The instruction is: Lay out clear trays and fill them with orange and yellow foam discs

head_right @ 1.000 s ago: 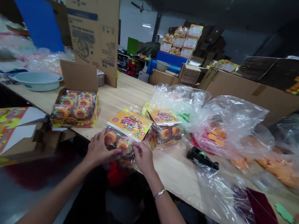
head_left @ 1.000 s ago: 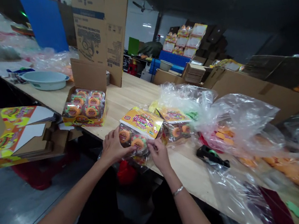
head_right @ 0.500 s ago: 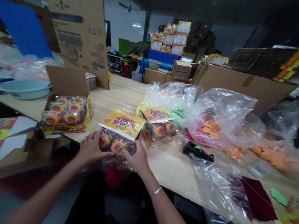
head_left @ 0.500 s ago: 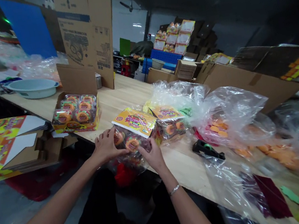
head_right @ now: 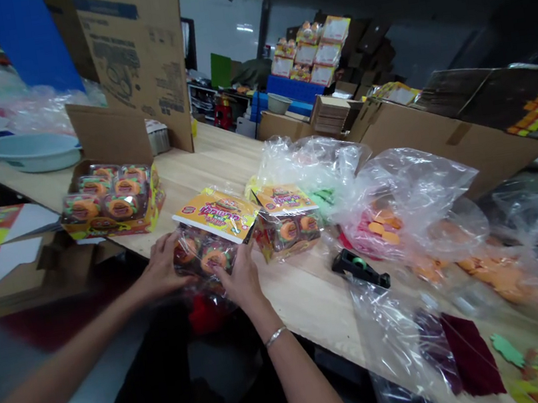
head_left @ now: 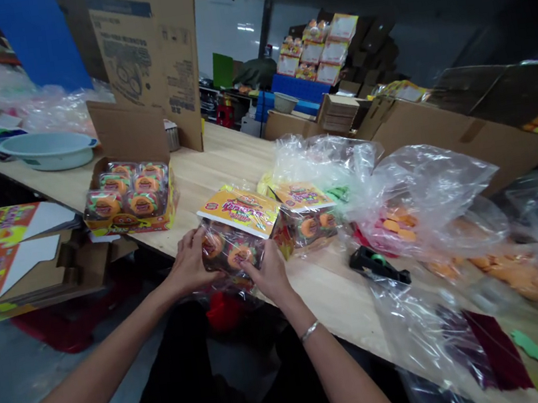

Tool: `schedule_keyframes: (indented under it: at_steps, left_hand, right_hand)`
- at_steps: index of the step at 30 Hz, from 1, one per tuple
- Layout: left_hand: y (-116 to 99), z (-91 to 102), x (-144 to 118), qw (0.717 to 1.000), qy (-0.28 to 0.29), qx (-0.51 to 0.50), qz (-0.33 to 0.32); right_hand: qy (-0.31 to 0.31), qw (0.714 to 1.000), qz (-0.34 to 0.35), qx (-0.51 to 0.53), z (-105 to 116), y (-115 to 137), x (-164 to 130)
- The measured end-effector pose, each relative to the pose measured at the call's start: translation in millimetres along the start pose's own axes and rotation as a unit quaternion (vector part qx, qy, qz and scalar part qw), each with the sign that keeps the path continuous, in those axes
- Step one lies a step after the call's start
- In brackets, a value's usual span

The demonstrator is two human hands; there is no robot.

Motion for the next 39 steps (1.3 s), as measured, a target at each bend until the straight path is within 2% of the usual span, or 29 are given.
schedule_keyframes:
  at_steps: [5, 10, 12, 15, 18, 20, 22, 24, 25, 27, 29, 33, 35, 37, 39]
  left_hand:
    - [3, -1.7, -6, 0.997, -0.055, -0.045, 0.012]
    - [6, -6.0, -11, 0.992, -0.085, -0.078, 0.051]
    - [-2, -3.4, -11, 0.993, -0.092, -0.056, 0.045]
    - [-30, 2.9, -8, 0.993, -0.111, 0.005, -0.036]
    - [-58, -4.8, -4, 0.986, -0.073, 0.071, -0.136]
    - [-64, -11.7, -1, 0.980, -0.052, 0.104, -0.159]
    - [-63, -15.6, 1, 0.979, -0.050, 0.116, -0.159]
    - [-61, -18.1, 2, 0.979, -0.050, 0.118, -0.156]
    - [-60, -18.7, 2, 0.979, -0.049, 0.118, -0.156]
    - [-59, -18.0, 2, 0.980, -0.050, 0.116, -0.155]
    - [-58, -14.9, 4, 0.981, -0.046, 0.113, -0.151]
    - [-58, -8.4, 9, 0.984, -0.014, 0.102, -0.148]
    - [-60, -4.5, 9, 0.983, -0.038, 0.090, -0.157]
    - [-61, -0.2, 5, 0.978, -0.107, 0.077, -0.163]
    - [-59, 0.9, -2, 0.968, -0.176, 0.067, -0.167]
  right_hand:
    - [-0.006, 0.996, -0.030, 0.087, -1, -2, -3]
    - [-0.002, 1.000, 0.011, 0.029, -4, 2, -7]
    - [0.011, 1.000, 0.013, 0.018, -5, 2, -8]
    - [0.016, 1.000, 0.011, 0.025, -4, 0, -9]
    - [0.027, 0.998, 0.007, 0.064, 0, -6, -8]
    - [0.056, 0.991, -0.011, 0.124, 3, -16, -5]
    - [0.045, 0.979, -0.054, 0.189, 10, -30, 0]
    - [-0.016, 0.970, -0.098, 0.224, 20, -44, 5]
    - [-0.048, 0.967, -0.108, 0.225, 25, -48, 7]
    - [-0.073, 0.969, -0.098, 0.216, 29, -45, 9]
    - [-0.060, 0.971, -0.082, 0.217, 29, -38, 11]
    - [0.013, 0.974, -0.090, 0.206, 27, -35, 11]
    - [0.036, 0.979, -0.100, 0.171, 28, -39, 8]
    - [0.029, 0.985, -0.084, 0.150, 30, -38, 7]
    - [0.010, 0.989, -0.036, 0.140, 28, -29, 8]
Point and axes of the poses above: each hand's wrist, its own x-axis towards the middle knuckle, its own z-axis out of the back of the hand, y = z × x, the point moved 7 cm from there along x, towards the middle knuckle, and after that the axes turned 5 degrees about -x, right-handed, at the moved point
